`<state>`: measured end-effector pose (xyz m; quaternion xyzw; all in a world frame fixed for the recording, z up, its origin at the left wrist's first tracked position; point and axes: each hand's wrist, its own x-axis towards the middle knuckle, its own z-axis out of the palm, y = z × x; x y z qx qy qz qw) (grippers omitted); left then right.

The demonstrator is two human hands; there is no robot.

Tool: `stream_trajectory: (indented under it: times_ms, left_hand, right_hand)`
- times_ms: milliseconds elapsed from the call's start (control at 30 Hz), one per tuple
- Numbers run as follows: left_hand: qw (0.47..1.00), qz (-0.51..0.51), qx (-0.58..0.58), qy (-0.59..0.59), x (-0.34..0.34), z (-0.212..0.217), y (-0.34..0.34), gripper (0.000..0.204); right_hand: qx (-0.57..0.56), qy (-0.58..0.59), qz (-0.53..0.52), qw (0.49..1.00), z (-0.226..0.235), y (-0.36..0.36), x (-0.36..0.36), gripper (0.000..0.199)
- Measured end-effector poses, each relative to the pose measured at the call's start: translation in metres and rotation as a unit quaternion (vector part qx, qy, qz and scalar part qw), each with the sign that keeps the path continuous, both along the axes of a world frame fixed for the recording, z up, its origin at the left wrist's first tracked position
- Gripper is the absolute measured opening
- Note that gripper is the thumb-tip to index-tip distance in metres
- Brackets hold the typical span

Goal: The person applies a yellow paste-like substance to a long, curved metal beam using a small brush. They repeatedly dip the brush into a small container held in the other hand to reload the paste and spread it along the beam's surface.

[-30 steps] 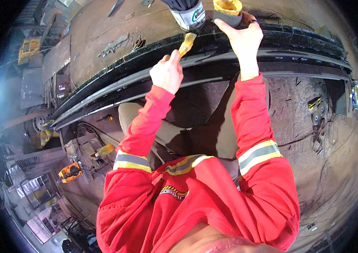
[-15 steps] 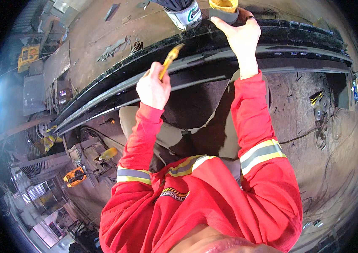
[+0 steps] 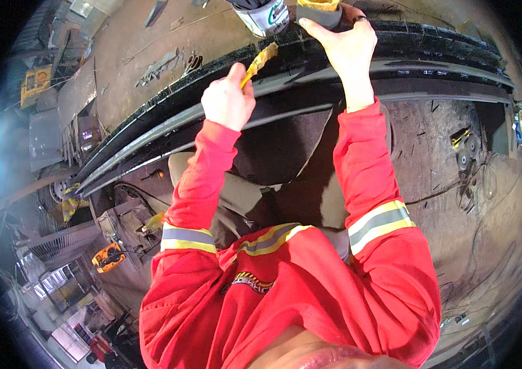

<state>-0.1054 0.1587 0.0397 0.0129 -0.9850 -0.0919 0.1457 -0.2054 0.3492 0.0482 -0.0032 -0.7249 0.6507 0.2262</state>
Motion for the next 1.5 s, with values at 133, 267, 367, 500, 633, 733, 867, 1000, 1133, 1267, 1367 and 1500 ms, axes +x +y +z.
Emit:
stream_trajectory:
  times_ms: [133,267,367,500,633,733,867,1000,1133,1267,1367,1500]
  left_hand:
    - [0.993,-0.061,-0.057,-0.086,-0.007,0.012,-0.009,0.014]
    - [0.985,-0.132,-0.07,-0.083,-0.011,0.017,-0.013,0.013]
    - [0.981,-0.106,-0.133,-0.09,-0.02,-0.001,-0.011,0.013]
    - [0.971,-0.056,-0.167,-0.163,-0.006,0.011,-0.016,0.015]
    - [0.979,-0.083,-0.144,-0.121,-0.008,0.015,-0.012,0.015]
    - [0.989,-0.076,-0.114,-0.054,-0.023,0.005,-0.003,0.009]
    - [0.997,-0.056,-0.04,0.026,-0.001,0.003,-0.008,0.008]
    - [0.987,-0.097,-0.126,-0.019,0.005,-0.007,-0.032,0.015]
    - [0.981,-0.049,-0.142,-0.123,0.015,0.01,-0.045,0.014]
    - [0.992,0.02,-0.083,-0.091,0.009,0.002,-0.056,0.011]
    - [0.993,0.074,-0.039,-0.082,0.023,0.003,-0.054,0.011]
    - [0.997,0.039,0.029,-0.052,0.019,-0.006,-0.027,0.014]
  right_hand:
    - [-0.006,-0.002,-0.01,1.0,-0.002,0.0,0.0,0.052]
    - [0.017,0.024,-0.017,0.999,-0.002,-0.001,-0.004,0.052]
    - [0.103,0.05,-0.001,0.993,-0.02,0.002,-0.01,0.065]
    - [0.105,0.053,-0.023,0.993,-0.019,0.001,-0.012,0.063]
    - [0.046,0.009,-0.011,0.999,0.004,-0.003,0.0,0.052]
    - [0.106,0.052,-0.007,0.993,-0.015,0.001,-0.004,0.063]
    - [-0.001,0.022,-0.009,1.0,-0.004,-0.004,-0.002,0.052]
    - [0.069,0.045,0.017,0.996,-0.019,0.0,-0.009,0.062]
    - [0.082,0.025,0.017,0.996,-0.023,-0.003,-0.011,0.063]
    - [0.103,0.067,0.024,0.992,-0.021,-0.004,-0.01,0.061]
    - [0.076,0.075,0.031,0.994,-0.025,-0.002,-0.009,0.059]
    - [0.055,0.047,0.043,0.996,-0.019,-0.006,-0.01,0.06]
